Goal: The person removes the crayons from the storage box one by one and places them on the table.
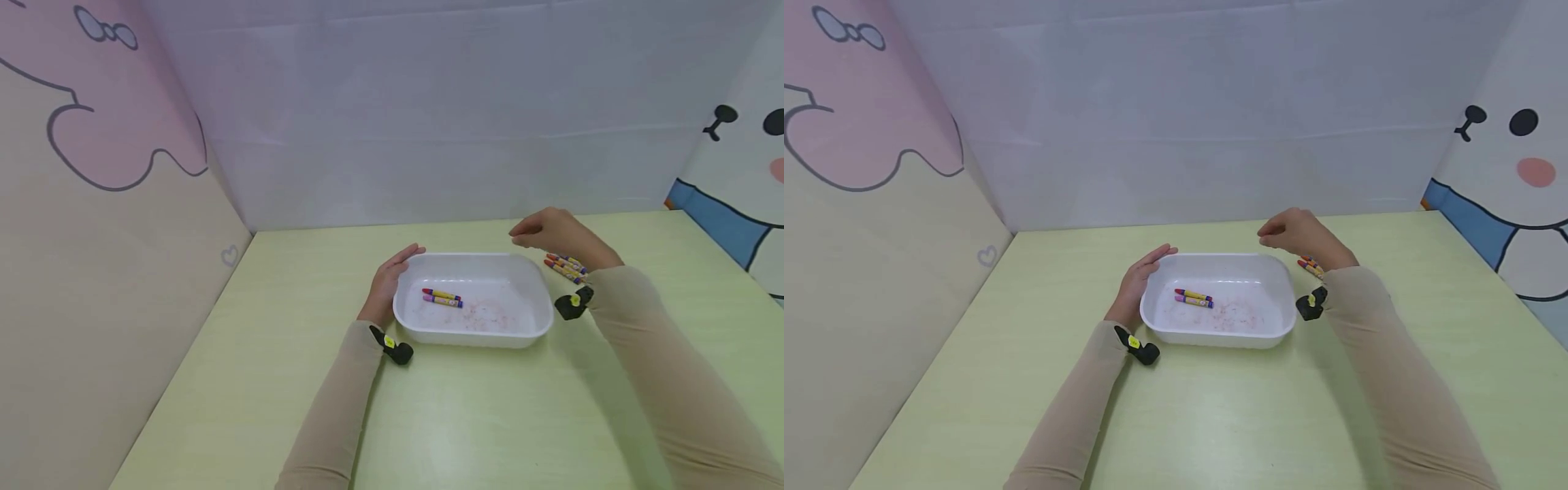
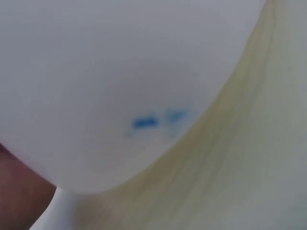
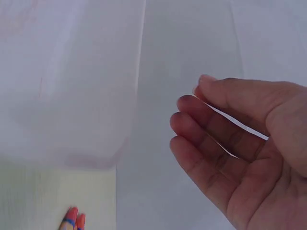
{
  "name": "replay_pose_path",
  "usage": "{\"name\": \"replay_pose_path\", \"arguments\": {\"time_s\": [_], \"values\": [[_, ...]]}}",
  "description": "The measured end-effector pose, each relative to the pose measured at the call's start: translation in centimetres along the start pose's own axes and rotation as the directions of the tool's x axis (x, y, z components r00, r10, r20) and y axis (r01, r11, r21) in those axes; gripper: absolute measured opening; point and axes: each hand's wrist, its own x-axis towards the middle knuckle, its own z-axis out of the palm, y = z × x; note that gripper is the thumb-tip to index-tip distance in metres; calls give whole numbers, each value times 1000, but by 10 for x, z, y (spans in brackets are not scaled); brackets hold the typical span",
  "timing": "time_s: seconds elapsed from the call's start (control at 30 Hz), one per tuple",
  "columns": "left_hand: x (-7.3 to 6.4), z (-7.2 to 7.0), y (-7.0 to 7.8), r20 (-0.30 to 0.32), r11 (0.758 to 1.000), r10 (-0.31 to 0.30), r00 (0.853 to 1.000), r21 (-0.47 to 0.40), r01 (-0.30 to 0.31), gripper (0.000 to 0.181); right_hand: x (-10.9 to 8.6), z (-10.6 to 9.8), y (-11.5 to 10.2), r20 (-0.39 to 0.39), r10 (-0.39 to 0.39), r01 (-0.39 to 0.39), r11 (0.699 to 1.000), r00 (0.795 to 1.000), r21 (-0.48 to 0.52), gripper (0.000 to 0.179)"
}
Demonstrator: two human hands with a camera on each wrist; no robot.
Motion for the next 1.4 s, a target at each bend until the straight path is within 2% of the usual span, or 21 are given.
{"name": "replay_pose_path", "arguments": {"time_s": [0.13,0.33,0.57,0.8,0.93,1.2,1.4], "values": [[0,0,0,2,1000,1,1000,-7,-1,39,14,14,-22,112,-44,42,999,993,19,30],[0,0,0,13,1000,5,1000,-6,-5,39,35,40,-37,287,-60,65,998,956,-9,26],[0,0,-1,28,1000,8,1000,11,-8,41,51,67,-41,407,-16,19,1000,913,-3,22],[0,4,-1,28,999,-4,1000,33,4,40,54,85,-36,457,15,-36,999,889,37,21],[-2,6,0,34,1000,-2,999,29,1,41,52,91,-32,458,13,-37,998,889,43,20],[-3,6,2,46,999,12,999,42,-14,43,55,96,-32,446,-62,80,997,893,-22,18],[-2,6,0,47,999,4,999,41,-6,42,56,98,-33,448,-83,99,995,890,-13,16]]}}
